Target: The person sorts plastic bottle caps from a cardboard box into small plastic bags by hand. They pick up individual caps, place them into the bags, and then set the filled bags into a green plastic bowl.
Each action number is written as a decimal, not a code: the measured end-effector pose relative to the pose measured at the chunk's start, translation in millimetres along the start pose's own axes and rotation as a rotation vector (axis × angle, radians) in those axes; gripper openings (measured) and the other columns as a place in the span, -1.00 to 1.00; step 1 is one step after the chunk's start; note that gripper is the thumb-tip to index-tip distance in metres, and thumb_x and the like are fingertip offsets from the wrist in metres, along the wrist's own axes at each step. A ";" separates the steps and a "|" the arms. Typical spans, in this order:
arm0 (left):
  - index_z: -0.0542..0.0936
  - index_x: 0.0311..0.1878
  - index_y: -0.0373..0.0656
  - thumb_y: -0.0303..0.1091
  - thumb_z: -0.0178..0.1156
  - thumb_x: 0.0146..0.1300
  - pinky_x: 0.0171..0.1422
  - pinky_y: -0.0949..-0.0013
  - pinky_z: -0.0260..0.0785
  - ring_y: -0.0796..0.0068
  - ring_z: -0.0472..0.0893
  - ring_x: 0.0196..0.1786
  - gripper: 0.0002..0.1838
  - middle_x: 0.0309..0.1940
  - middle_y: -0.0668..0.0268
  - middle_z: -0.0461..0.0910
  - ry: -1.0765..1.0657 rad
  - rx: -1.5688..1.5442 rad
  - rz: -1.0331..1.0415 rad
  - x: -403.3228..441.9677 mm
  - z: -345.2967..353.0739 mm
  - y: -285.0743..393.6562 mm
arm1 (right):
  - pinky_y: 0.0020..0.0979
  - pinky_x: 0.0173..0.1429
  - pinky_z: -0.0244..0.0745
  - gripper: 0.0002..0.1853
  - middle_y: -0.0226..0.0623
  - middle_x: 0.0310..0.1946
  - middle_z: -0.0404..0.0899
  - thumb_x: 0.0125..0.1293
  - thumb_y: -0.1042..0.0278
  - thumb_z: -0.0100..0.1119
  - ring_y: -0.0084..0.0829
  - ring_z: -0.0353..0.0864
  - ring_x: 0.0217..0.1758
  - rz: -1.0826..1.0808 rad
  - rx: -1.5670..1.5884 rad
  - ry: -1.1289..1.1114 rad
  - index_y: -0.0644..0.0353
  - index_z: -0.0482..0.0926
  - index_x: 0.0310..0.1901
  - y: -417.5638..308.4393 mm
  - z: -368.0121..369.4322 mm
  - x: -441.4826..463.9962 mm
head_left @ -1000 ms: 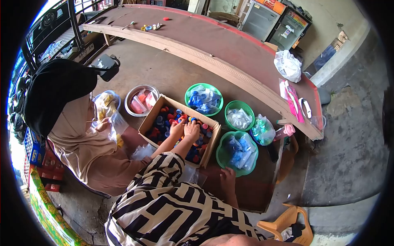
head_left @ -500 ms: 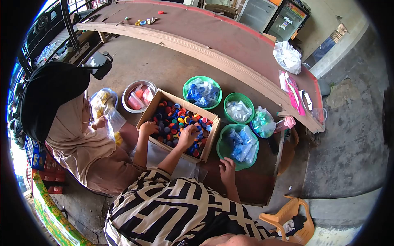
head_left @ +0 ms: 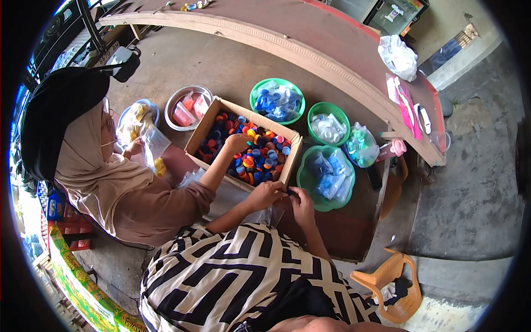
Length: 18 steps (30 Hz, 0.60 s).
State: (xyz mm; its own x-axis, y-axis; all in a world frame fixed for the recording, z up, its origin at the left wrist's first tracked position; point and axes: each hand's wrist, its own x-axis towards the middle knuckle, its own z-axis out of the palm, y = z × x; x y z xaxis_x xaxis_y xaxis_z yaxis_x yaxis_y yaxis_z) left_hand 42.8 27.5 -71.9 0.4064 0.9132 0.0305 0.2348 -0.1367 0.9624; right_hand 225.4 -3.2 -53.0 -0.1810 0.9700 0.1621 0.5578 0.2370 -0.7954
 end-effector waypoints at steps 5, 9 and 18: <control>0.56 -0.12 -0.25 -0.43 0.26 0.17 -0.06 0.30 0.47 0.25 0.66 -0.14 -0.78 -0.16 0.16 0.64 0.143 0.068 0.013 -10.0 -14.9 -5.5 | -0.23 -0.02 0.43 -0.72 -0.10 -0.16 0.53 0.24 0.57 0.08 -0.09 0.56 -0.10 -0.044 0.027 0.026 0.24 0.49 0.01 -12.7 16.0 19.0; 0.52 0.07 -0.19 -0.50 0.26 0.13 0.03 0.26 0.44 0.25 0.55 -0.01 -0.61 0.07 0.19 0.50 0.402 0.421 0.169 -15.0 -29.0 11.1 | -0.19 -0.10 0.47 -0.81 -0.11 -0.23 0.52 0.25 0.55 0.10 -0.08 0.57 -0.18 -0.024 0.050 0.078 0.24 0.48 -0.10 -31.7 22.7 22.8; 0.54 -0.24 -0.17 -0.42 0.27 0.08 -0.07 0.10 0.39 0.04 0.51 -0.15 -0.83 -0.30 0.16 0.49 0.410 0.398 0.164 -64.4 -17.9 -21.7 | -0.09 -0.18 0.48 -0.72 -0.10 -0.37 0.57 0.19 0.08 0.24 0.00 0.59 -0.22 0.201 -0.187 -0.336 0.13 0.51 -0.29 38.7 54.7 -56.0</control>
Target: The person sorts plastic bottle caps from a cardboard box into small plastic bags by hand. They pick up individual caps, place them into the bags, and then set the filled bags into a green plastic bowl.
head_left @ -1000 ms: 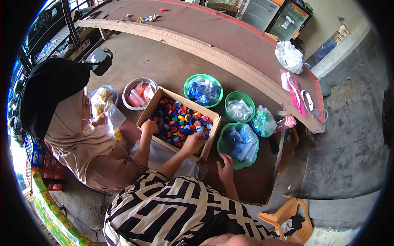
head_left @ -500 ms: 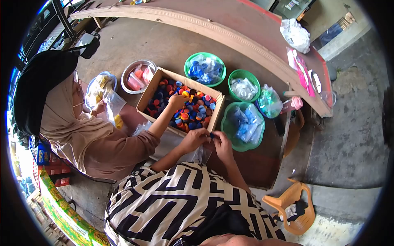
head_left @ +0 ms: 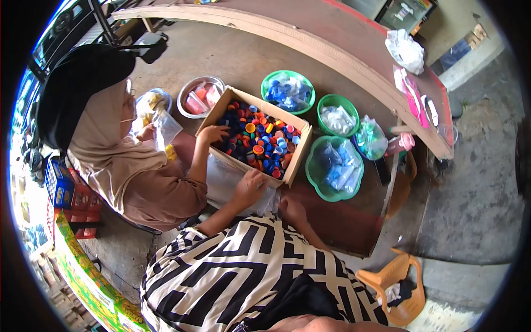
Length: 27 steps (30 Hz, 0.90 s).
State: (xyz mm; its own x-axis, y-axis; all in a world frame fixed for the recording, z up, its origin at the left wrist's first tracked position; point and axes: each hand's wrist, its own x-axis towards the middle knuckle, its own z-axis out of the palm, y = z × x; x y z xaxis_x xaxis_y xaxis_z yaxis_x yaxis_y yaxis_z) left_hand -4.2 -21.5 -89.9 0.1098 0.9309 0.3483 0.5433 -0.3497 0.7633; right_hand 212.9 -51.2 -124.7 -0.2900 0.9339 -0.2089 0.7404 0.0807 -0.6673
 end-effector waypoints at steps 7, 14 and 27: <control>0.55 -0.10 -0.16 -0.21 0.27 0.12 0.10 0.07 0.36 0.01 0.49 -0.03 -0.68 -0.14 0.07 0.50 -0.457 0.234 -0.205 -70.2 35.7 -31.3 | -0.17 -0.15 0.54 -0.58 -0.07 -0.39 0.66 0.14 -0.01 0.28 -0.05 0.67 -0.24 0.072 0.197 -0.206 0.25 0.56 -0.27 40.6 47.3 3.7; 0.49 0.01 -0.16 -0.15 0.29 0.10 0.14 0.11 0.42 0.07 0.48 0.13 -0.55 -0.03 0.10 0.49 -0.506 0.455 -0.436 -71.9 40.9 -2.5 | -0.35 -0.08 0.54 -0.57 -0.13 -0.26 0.68 0.15 0.15 0.34 -0.36 0.69 -0.20 -0.029 0.184 -0.166 0.27 0.57 -0.04 44.9 26.7 -3.8; 0.51 -0.11 -0.17 -0.38 0.02 0.24 0.09 0.04 0.44 -0.02 0.52 0.07 -0.81 -0.09 0.10 0.51 -0.342 0.480 -0.498 -87.7 47.8 8.3 | -0.42 -0.13 0.55 -0.74 -0.24 -0.32 0.68 0.27 0.34 0.24 -0.44 0.69 -0.27 -0.201 0.268 -0.196 0.26 0.57 -0.06 74.5 13.7 -21.3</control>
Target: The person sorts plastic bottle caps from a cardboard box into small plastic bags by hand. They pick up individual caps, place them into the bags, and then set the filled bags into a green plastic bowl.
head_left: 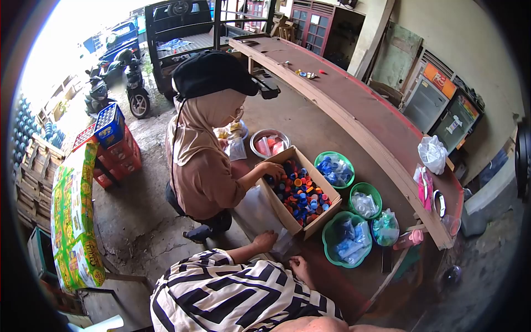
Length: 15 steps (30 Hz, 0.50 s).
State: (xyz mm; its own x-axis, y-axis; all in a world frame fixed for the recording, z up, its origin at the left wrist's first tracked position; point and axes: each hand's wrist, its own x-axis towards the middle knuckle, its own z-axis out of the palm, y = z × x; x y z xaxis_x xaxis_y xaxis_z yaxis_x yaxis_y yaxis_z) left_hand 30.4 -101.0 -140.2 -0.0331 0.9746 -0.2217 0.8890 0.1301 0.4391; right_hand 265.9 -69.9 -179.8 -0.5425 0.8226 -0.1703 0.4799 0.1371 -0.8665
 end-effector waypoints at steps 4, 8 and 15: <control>0.46 -0.16 -0.21 -0.37 0.07 0.22 0.01 0.05 0.41 -0.04 0.53 0.03 -0.84 -0.16 0.04 0.51 0.284 -0.246 0.016 -11.6 -24.1 9.0 | -0.43 -0.11 0.54 -0.68 -0.24 -0.25 0.64 0.26 0.40 0.25 -0.48 0.66 -0.20 0.053 0.095 -0.070 0.29 0.51 0.02 -5.6 -0.8 3.6; 0.41 -0.15 -0.24 -0.31 0.05 0.29 -0.07 0.02 0.36 -0.07 0.56 -0.09 -0.81 -0.27 -0.04 0.54 0.165 -0.515 0.222 -30.0 -58.9 30.9 | -0.37 0.05 0.50 -0.44 -0.17 -0.04 0.53 0.18 0.34 0.36 -0.39 0.59 -0.01 -0.017 0.224 0.026 0.30 0.36 0.17 -64.9 -9.8 -1.1; 0.38 -0.09 -0.24 -0.28 0.03 0.38 -0.02 0.14 0.37 0.03 0.59 -0.11 -0.78 -0.27 0.05 0.56 -0.082 -0.682 0.412 -59.7 -133.2 83.6 | -0.32 0.15 0.43 -0.20 -0.15 0.09 0.46 -0.14 0.20 0.60 -0.29 0.50 0.11 -0.547 0.311 0.079 0.26 0.40 0.15 -118.5 -42.3 6.4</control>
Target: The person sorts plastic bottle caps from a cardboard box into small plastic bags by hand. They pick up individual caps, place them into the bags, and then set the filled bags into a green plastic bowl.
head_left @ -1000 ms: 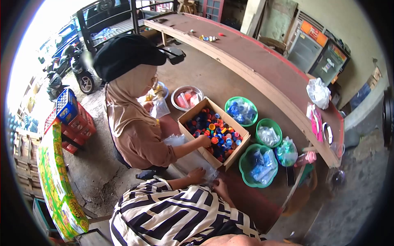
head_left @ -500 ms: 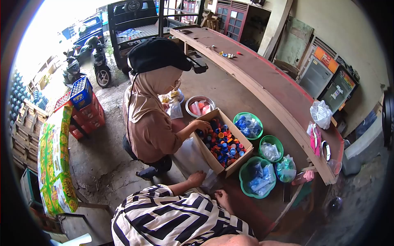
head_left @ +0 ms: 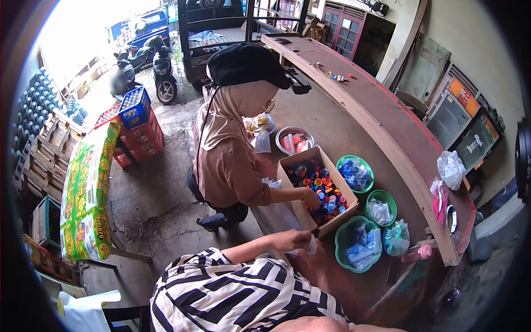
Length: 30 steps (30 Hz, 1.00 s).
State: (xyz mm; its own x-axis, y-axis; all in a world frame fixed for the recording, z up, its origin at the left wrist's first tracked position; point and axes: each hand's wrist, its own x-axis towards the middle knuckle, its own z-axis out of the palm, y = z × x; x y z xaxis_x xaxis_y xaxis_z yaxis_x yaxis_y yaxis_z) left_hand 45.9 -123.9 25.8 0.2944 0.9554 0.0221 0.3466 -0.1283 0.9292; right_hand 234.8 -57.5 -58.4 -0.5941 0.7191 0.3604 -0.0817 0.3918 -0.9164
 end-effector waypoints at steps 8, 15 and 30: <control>0.27 -0.04 -0.18 -0.32 -0.04 0.47 -0.09 0.30 0.61 0.31 0.65 -0.03 -0.84 -0.05 0.23 0.43 0.360 -0.478 0.003 -1.2 -54.6 -2.4 | -0.49 -0.09 0.48 -0.85 -0.33 -0.40 0.65 0.20 0.41 0.36 -0.55 0.62 -0.32 0.396 0.099 -0.113 0.25 0.62 -0.25 33.3 -26.8 -33.8; 0.26 -0.08 -0.17 -0.34 -0.04 0.46 -0.23 0.33 0.64 0.51 0.54 -0.08 -0.86 -0.21 0.36 0.34 0.511 -0.485 -0.006 17.5 -67.5 -19.7 | -0.42 -0.08 0.51 -0.89 -0.29 -0.38 0.63 0.24 0.47 0.28 -0.44 0.65 -0.29 0.468 0.274 0.068 0.27 0.57 -0.25 8.3 -55.2 -43.0; 0.38 0.05 -0.22 -0.36 0.16 0.30 0.03 0.18 0.39 0.11 0.54 -0.02 -0.69 -0.10 0.07 0.49 0.636 0.103 0.158 93.0 -43.9 -39.6 | -0.54 -0.33 0.32 -0.92 -0.48 -0.45 0.46 0.28 0.45 0.24 -0.61 0.40 -0.43 0.315 0.131 0.721 0.15 0.51 -0.31 -34.6 -118.6 -8.1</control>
State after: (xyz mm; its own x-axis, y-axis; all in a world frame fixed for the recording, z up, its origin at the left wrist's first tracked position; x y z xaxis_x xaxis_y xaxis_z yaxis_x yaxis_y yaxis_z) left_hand 20.4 -18.4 7.2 -0.2234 0.8896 0.3983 0.4348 -0.2748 0.8576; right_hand 337.3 -8.9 -8.9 0.0550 0.9964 0.0638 -0.1163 0.0699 -0.9908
